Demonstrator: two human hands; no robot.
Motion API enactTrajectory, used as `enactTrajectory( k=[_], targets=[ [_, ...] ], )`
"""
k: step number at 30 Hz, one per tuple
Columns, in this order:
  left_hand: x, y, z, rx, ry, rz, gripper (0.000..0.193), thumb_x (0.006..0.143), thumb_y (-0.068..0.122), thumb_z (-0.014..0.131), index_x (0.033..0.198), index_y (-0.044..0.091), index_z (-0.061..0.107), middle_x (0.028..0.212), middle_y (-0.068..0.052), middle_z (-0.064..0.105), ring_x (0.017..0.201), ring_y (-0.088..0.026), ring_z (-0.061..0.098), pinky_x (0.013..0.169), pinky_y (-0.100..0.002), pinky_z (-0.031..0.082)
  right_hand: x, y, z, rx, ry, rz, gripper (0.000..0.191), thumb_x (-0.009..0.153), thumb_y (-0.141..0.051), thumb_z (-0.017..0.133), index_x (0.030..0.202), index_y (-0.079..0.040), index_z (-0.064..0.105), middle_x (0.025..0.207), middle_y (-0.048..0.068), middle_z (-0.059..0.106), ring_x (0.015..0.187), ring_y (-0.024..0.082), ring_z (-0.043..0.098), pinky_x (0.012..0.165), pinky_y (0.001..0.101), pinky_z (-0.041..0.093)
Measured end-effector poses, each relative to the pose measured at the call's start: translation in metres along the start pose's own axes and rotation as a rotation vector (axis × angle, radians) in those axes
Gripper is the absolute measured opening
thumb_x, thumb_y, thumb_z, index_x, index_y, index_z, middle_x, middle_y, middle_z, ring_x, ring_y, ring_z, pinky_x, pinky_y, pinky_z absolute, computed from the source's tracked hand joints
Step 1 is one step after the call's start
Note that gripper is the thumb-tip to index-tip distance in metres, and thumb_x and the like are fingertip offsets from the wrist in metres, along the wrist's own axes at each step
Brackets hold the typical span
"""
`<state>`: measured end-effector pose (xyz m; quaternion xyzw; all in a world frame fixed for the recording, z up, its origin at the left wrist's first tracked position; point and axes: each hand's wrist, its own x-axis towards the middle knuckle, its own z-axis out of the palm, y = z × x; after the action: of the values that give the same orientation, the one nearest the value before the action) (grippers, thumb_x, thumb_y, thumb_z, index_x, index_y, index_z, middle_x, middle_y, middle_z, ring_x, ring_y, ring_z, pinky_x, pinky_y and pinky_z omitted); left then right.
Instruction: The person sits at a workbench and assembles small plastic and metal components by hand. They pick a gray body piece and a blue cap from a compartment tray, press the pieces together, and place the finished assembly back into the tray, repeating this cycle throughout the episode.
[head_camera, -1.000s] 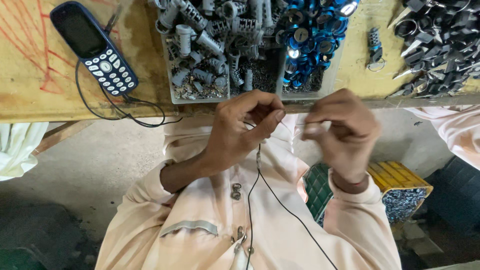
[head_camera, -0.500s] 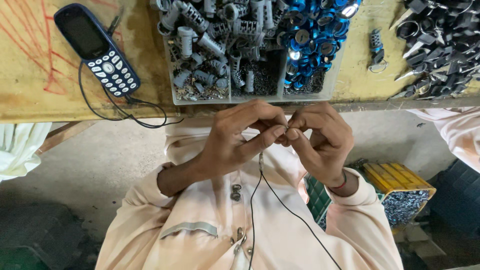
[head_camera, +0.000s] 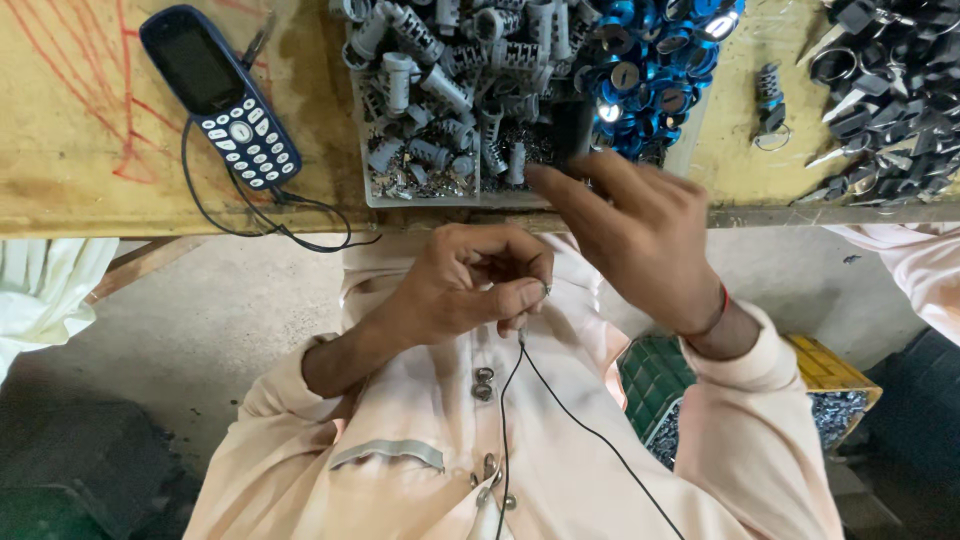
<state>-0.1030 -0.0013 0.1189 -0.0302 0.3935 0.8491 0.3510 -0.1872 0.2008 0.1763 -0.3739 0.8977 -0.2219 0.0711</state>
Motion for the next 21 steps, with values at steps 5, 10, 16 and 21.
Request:
enactTrajectory(
  k=[5,10,16,21],
  targets=[
    [-0.012,-0.003,-0.001,0.029,0.019,0.079,0.013,0.100,0.010,0.069,0.107,-0.001,0.067,0.087,-0.002,0.066,0.073,-0.006,0.062,0.066,-0.023,0.055,0.025,0.010,0.006,-0.102,-0.108,-0.170,0.034,0.079,-0.006,0.074,0.113,-0.006,0.067,0.106,0.013,0.066,0.087,0.026,0.068,0.071,0.0365,0.053],
    [-0.008,0.007,-0.010,-0.085,0.174,0.176,0.015,0.100,0.010,0.071,0.108,-0.002,0.067,0.091,-0.002,0.068,0.076,-0.006,0.065,0.068,-0.023,0.057,0.004,0.005,0.011,0.639,-0.076,0.197,0.031,0.087,0.004,0.080,0.114,-0.003,0.066,0.107,0.009,0.067,0.089,0.020,0.070,0.076,0.0320,0.056],
    [0.010,0.010,-0.003,-0.049,0.293,0.108,0.015,0.096,0.009,0.073,0.103,-0.004,0.069,0.082,-0.003,0.069,0.063,-0.005,0.063,0.055,-0.021,0.052,-0.025,-0.007,0.024,0.430,0.174,0.120,0.031,0.095,0.014,0.072,0.120,-0.003,0.071,0.120,0.012,0.071,0.105,0.025,0.074,0.089,0.0313,0.062],
    [0.008,0.013,0.005,-0.052,0.254,0.117,0.017,0.097,0.011,0.075,0.102,-0.004,0.069,0.081,-0.003,0.068,0.065,-0.005,0.063,0.058,-0.022,0.054,-0.034,0.000,0.017,0.327,0.234,0.104,0.033,0.092,0.015,0.075,0.120,-0.004,0.074,0.119,0.013,0.071,0.105,0.026,0.073,0.085,0.0315,0.060]
  ],
)
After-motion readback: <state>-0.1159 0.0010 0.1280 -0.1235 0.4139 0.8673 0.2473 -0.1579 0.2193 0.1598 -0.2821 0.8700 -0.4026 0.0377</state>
